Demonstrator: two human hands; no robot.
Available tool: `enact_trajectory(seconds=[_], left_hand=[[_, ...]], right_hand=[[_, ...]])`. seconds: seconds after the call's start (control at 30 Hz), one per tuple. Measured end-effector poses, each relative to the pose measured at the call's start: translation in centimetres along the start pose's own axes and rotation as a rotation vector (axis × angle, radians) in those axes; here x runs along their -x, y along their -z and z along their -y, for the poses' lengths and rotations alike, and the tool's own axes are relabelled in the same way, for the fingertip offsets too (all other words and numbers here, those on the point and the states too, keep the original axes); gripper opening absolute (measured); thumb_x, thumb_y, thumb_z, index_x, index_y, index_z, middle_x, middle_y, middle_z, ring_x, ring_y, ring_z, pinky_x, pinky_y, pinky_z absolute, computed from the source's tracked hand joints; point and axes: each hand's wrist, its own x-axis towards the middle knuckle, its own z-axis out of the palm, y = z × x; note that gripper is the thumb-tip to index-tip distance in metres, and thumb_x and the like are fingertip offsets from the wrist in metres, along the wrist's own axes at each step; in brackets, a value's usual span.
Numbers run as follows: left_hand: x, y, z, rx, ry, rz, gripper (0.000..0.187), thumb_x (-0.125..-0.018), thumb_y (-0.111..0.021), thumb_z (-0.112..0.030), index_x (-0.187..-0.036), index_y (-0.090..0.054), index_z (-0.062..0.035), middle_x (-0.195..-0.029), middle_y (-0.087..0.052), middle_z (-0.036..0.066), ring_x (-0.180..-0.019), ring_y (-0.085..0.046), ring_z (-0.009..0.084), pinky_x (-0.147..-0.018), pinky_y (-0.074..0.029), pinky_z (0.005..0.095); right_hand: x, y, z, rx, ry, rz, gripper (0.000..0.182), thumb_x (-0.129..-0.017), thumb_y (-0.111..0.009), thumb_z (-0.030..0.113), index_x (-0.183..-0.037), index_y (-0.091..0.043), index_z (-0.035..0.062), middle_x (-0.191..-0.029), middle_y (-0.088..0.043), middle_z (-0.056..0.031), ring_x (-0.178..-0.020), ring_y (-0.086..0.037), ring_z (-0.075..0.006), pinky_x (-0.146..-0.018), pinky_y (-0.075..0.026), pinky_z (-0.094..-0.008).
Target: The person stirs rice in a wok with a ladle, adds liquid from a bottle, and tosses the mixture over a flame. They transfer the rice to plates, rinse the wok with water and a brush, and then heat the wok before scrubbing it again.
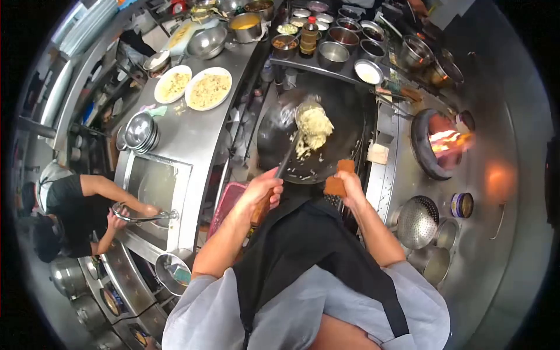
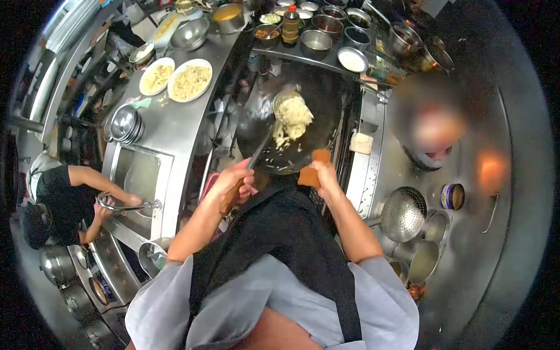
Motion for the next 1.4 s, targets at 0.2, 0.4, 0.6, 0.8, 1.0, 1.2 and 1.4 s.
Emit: enact_trajectory(seconds=[0.2, 0.4, 0.6, 0.8, 1.0, 1.2, 1.4], left_hand=[[0.7, 4.1, 2.2, 0.202, 0.019, 0.113, 0.030, -0.096, -0.045, -0.008, -0.125, -0.049, -0.0142, -0.062, -0.045, -0.001, -0.041, -0.040, 0.0081, -0.035, -0.031, 0.0238], [5.6, 3.2, -0.8, 0.406, -0.202, 0.146, 0.039, -0.095, -0.047, -0.008, -0.134, -0.045, -0.0143, -0.064, -0.046, 0.000, -0.041, -0.042, 0.0113, -0.036, -0.033, 0.0257], [7.8, 3.2, -5.7, -0.068, -0.501, -0.335, 0.071, -0.092, -0.049, -0.006, -0.154, -0.015, -0.0133, -0.063, -0.045, 0.001, -0.038, -0.039, 0.0125, -0.035, -0.036, 0.0262], [2.4, 9.1, -9.1, -0.829, -0.465, -0.946, 0.070, -0.084, -0.052, -0.007, -0.150, -0.029, -0.0060, -0.082, -0.064, 0.013, -0.059, -0.063, 0.0224, -0.050, -0.050, 0.0351], [0.1, 11.8, -9.8, -1.274, -0.314, -1.222, 0.068, -0.081, -0.057, -0.014, -0.145, -0.037, -0.0031, -0.113, -0.065, 0.026, -0.105, -0.063, 0.0397, -0.091, -0.049, 0.0407], [0.8, 14.0, -9.7, -0.492, -0.713, -0.822, 0.070, -0.087, -0.054, -0.011, -0.152, -0.028, -0.0158, -0.070, -0.060, 0.008, -0.053, -0.057, 0.0231, -0.050, -0.049, 0.0362], [8.1, 9.2, -8.1, 0.222, -0.718, -0.171, 0.053, -0.095, -0.046, -0.007, -0.146, -0.033, -0.0142, -0.063, -0.045, -0.001, -0.041, -0.040, 0.0110, -0.038, -0.035, 0.0263]], right_hand=[[0.1, 0.8, -1.8, -0.173, -0.350, -0.133, 0.038, -0.074, -0.066, 0.018, -0.108, -0.057, 0.0025, -0.095, -0.065, -0.0135, -0.085, -0.064, -0.0281, -0.072, -0.055, -0.0405], [-0.5, -1.4, 1.4, -0.162, -0.326, 0.012, 0.037, -0.075, -0.065, 0.020, -0.107, -0.058, 0.0014, -0.098, -0.065, -0.0147, -0.088, -0.065, -0.0297, -0.079, -0.055, -0.0427], [-1.9, -3.5, 3.1, -0.239, -0.240, 0.123, 0.040, -0.075, -0.065, 0.018, -0.110, -0.056, 0.0014, -0.095, -0.064, -0.0134, -0.086, -0.063, -0.0293, -0.079, -0.054, -0.0428], [-1.2, -3.5, 4.1, -0.241, -0.248, 0.147, 0.042, -0.077, -0.062, 0.016, -0.114, -0.051, 0.0019, -0.104, -0.060, -0.0139, -0.091, -0.062, -0.0283, -0.076, -0.054, -0.0408], [-0.3, -3.5, 3.9, -0.231, -0.272, 0.010, 0.035, -0.075, -0.065, 0.022, -0.105, -0.055, 0.0056, -0.093, -0.065, -0.0105, -0.070, -0.062, -0.0215, -0.039, -0.037, -0.0264], [-1.1, -1.8, 2.8, -0.288, -0.328, 0.036, 0.032, -0.077, -0.064, 0.022, -0.105, -0.052, 0.0127, -0.093, -0.064, -0.0063, -0.075, -0.061, -0.0180, -0.043, -0.035, -0.0265], [-0.6, -2.9, 4.7, -0.352, -0.311, -0.019, 0.034, -0.079, -0.064, 0.023, -0.108, -0.052, 0.0106, -0.097, -0.064, -0.0074, -0.073, -0.061, -0.0169, -0.041, -0.036, -0.0244]])
